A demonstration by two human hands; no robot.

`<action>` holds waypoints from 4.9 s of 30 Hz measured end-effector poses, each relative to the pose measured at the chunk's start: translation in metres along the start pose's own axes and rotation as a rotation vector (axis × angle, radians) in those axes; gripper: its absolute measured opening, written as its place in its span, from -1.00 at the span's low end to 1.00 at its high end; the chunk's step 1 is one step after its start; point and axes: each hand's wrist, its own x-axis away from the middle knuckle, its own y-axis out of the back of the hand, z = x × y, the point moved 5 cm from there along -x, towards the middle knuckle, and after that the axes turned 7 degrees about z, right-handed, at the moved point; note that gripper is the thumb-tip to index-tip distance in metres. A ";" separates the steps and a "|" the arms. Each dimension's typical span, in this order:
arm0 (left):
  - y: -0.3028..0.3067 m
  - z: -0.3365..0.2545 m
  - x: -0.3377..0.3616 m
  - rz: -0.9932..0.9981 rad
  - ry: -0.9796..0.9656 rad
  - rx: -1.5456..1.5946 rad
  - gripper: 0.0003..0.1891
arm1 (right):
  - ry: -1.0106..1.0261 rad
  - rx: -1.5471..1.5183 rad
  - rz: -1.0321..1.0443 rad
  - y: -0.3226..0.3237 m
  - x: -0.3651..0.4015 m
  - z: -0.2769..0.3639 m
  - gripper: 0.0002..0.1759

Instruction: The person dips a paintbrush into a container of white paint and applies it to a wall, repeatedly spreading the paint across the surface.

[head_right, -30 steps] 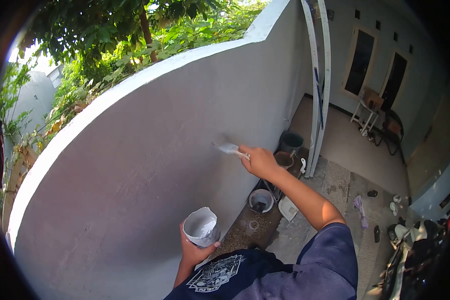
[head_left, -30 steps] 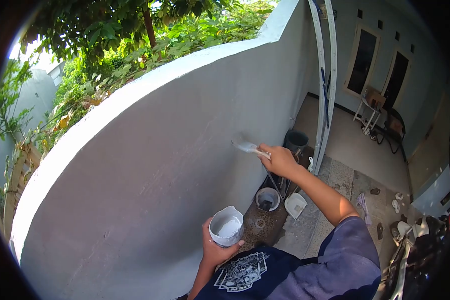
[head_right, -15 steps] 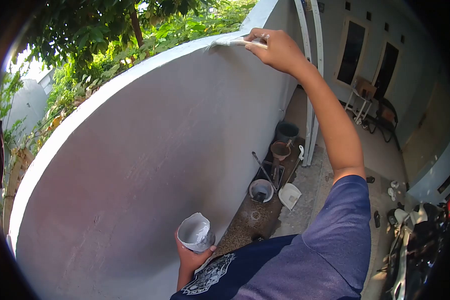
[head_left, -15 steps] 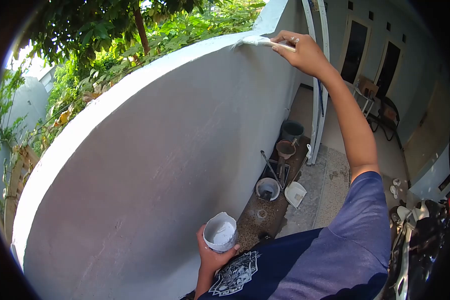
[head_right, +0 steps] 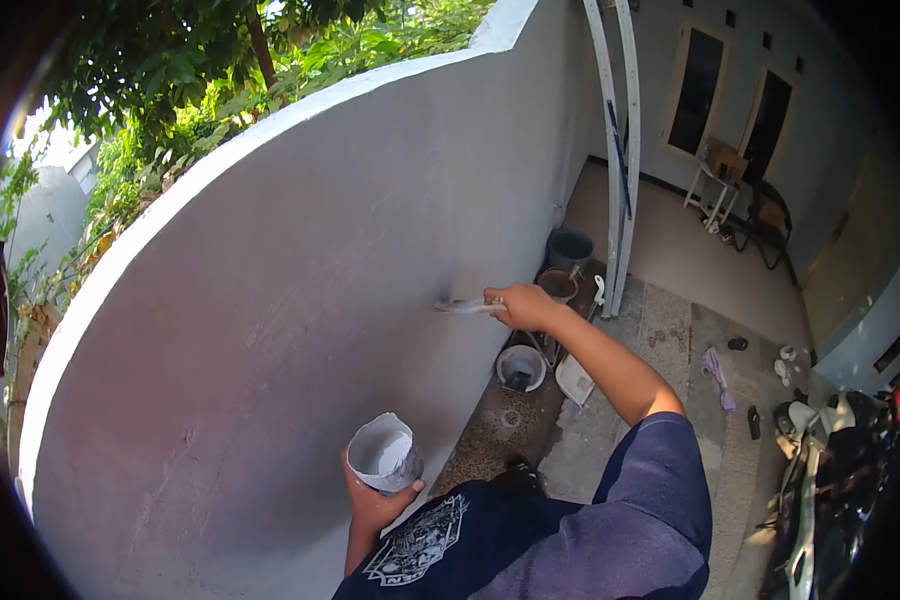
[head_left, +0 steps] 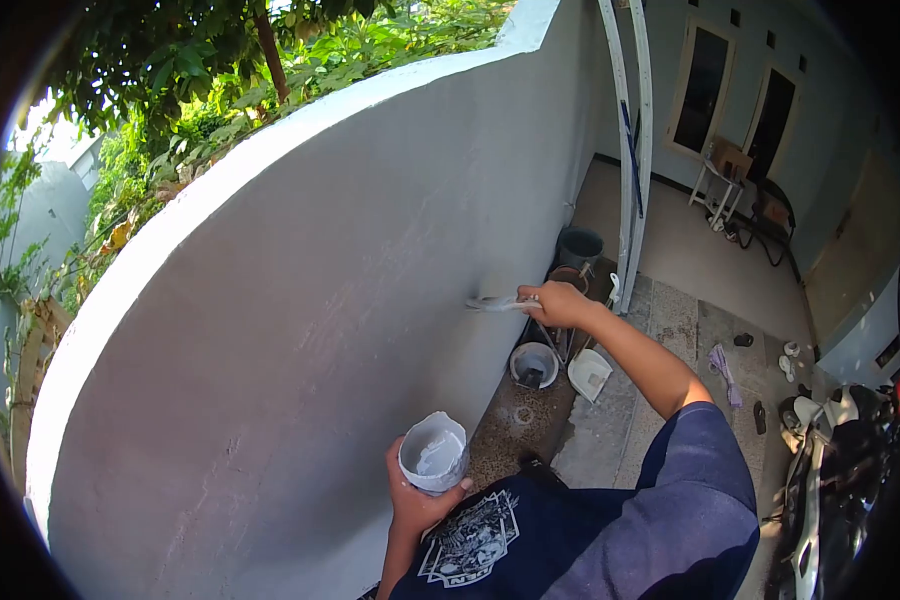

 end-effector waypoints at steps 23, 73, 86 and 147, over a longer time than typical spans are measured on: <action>-0.022 0.009 -0.024 0.057 0.017 0.049 0.10 | 0.031 -0.242 -0.204 -0.013 -0.006 0.013 -0.63; 0.009 -0.020 0.024 0.004 0.013 -0.071 0.10 | 0.243 -0.286 -0.627 0.142 -0.022 0.162 -0.65; 0.008 -0.014 0.031 0.000 0.028 -0.010 0.10 | 0.122 -0.101 0.517 -0.094 0.032 0.065 -0.63; -0.089 -0.004 -0.062 0.015 0.012 -0.022 0.12 | 0.049 -0.501 -0.574 0.166 -0.039 0.024 -0.79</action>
